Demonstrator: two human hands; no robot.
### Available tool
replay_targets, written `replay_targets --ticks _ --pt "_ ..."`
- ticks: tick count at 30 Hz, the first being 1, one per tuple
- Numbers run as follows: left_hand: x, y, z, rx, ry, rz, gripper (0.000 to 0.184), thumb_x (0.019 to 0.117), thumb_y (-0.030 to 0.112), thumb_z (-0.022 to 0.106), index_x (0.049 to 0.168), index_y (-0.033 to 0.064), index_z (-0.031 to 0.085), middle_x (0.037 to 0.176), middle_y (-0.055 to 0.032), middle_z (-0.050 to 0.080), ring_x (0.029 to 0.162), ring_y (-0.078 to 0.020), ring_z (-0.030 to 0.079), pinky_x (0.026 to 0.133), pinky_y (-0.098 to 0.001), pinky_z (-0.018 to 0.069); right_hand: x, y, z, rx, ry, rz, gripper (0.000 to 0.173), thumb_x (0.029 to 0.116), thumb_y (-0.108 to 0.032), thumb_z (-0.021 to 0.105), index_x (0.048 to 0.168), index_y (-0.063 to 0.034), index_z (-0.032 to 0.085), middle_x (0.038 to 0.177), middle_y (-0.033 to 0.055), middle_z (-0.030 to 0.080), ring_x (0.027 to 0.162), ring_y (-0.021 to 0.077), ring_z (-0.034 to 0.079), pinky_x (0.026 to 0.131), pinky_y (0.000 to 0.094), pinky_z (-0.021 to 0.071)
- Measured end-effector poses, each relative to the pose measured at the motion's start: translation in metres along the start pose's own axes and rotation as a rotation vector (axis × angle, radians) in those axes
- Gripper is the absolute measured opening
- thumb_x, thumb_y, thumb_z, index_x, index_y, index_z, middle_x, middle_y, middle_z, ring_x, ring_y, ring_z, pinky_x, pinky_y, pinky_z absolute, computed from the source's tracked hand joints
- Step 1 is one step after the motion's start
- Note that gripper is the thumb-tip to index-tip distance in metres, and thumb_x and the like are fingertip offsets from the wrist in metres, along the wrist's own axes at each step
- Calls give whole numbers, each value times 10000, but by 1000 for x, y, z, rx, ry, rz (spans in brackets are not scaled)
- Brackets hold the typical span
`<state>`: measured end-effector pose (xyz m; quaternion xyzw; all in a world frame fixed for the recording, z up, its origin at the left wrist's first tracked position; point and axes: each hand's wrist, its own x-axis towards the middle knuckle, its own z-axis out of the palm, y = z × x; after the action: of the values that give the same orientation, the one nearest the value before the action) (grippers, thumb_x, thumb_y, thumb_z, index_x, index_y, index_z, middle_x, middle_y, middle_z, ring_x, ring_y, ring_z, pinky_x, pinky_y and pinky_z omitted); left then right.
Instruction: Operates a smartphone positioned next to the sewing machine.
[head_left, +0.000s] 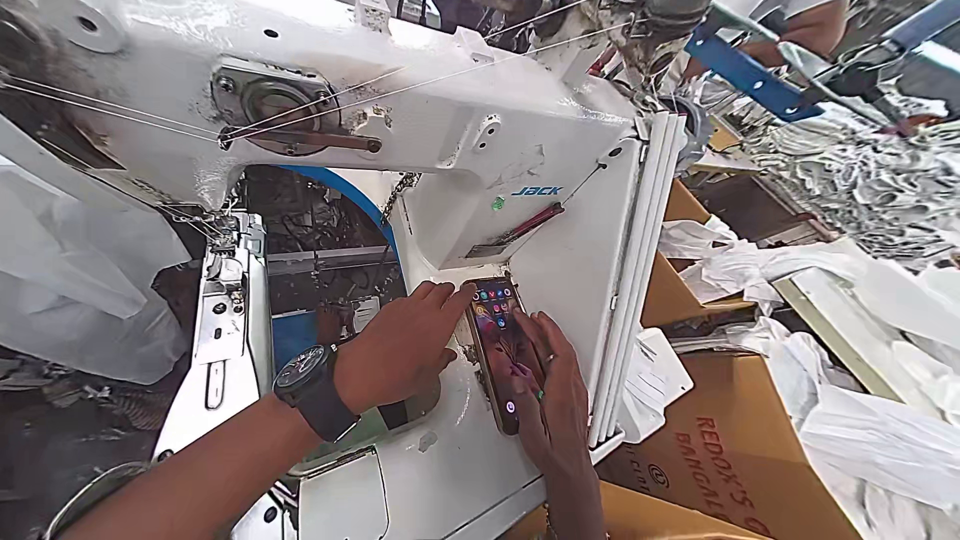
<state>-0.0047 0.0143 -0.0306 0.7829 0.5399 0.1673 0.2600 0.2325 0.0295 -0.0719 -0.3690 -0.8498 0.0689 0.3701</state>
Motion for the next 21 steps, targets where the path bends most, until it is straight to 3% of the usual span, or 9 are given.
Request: replay_targets --ticks 4,8,12,17,21 --pt "-1 0 -2 0 -1 1 740 967 198 699 1589 51 325 1465 -223 500 1361 -400 486 1010 -520 489 1 0 1 -2 -10 -6 784 1062 -589 316 1446 80 455 1413 226 599 1381 218 521 1151 334 414" --pt "-1 0 0 -2 5 5 736 966 205 702 1583 46 334 1464 -224 502 1358 -399 491 1011 -519 491 0 1 0 85 16 -16 738 1068 -575 345 1440 58 420 1343 168 654 1323 162 554 1128 300 431" --pt "-1 0 -1 9 3 10 729 968 208 700 1579 42 340 1457 -227 507 1351 -401 497 1003 -515 495 0 2 0 78 5 -37 707 1070 -554 349 1441 44 424 1329 150 664 1327 150 549 1127 286 426" --pt "-1 1 -1 2 -3 -1 720 968 198 698 1576 42 346 1458 -228 505 1361 -402 487 1010 -518 490 -1 2 2 27 -16 -33 708 1069 -553 327 1426 38 487 1341 156 661 1345 186 537 1151 336 396" --pt "-1 1 -2 3 -2 3 724 970 207 698 1577 37 342 1455 -230 508 1356 -410 488 1016 -523 483 0 2 -1 101 64 -36 692 1074 -557 333 1460 14 384 1370 135 643 1345 133 537 1160 284 395"
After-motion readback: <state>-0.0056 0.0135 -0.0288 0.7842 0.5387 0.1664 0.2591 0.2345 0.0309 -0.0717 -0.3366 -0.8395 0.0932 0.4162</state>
